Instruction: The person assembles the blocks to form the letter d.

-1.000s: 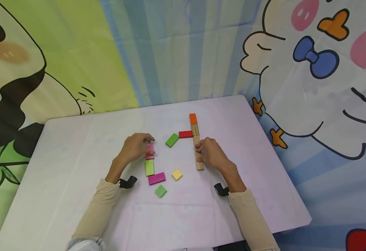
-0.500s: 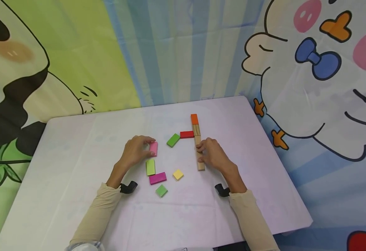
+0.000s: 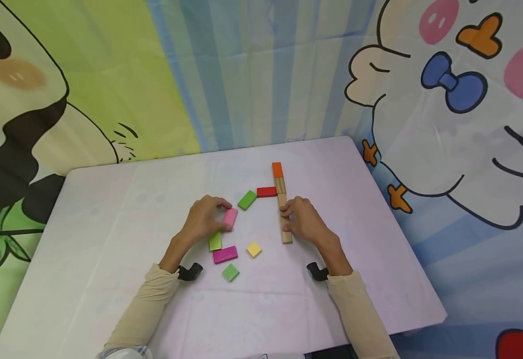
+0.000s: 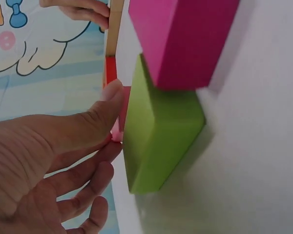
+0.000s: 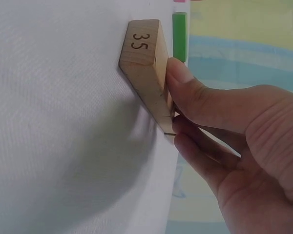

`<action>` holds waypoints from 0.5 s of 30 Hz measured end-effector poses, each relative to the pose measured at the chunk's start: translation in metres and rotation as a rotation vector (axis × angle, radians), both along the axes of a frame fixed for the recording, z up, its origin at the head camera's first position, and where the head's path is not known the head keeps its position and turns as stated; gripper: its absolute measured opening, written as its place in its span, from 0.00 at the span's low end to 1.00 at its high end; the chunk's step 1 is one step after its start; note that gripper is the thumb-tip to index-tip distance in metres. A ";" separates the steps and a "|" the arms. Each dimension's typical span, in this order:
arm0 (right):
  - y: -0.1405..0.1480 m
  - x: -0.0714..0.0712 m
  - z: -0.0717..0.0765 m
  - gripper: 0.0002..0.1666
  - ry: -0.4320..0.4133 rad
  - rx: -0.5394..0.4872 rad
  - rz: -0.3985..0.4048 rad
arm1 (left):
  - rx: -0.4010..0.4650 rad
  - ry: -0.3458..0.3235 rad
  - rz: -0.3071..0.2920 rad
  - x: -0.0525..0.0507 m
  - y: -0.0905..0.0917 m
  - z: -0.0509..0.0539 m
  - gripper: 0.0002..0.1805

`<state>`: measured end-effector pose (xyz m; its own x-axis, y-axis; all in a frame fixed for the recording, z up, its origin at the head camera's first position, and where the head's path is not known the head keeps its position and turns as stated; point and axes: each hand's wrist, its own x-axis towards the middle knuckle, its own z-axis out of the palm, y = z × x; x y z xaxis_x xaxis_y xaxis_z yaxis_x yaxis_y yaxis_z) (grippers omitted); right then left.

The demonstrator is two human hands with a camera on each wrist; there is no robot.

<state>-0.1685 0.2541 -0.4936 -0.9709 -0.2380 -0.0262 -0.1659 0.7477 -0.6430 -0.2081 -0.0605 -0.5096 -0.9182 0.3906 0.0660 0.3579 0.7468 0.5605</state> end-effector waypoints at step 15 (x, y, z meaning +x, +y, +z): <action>0.000 0.000 0.000 0.25 0.017 -0.008 0.014 | -0.035 0.022 -0.016 0.002 0.014 -0.002 0.30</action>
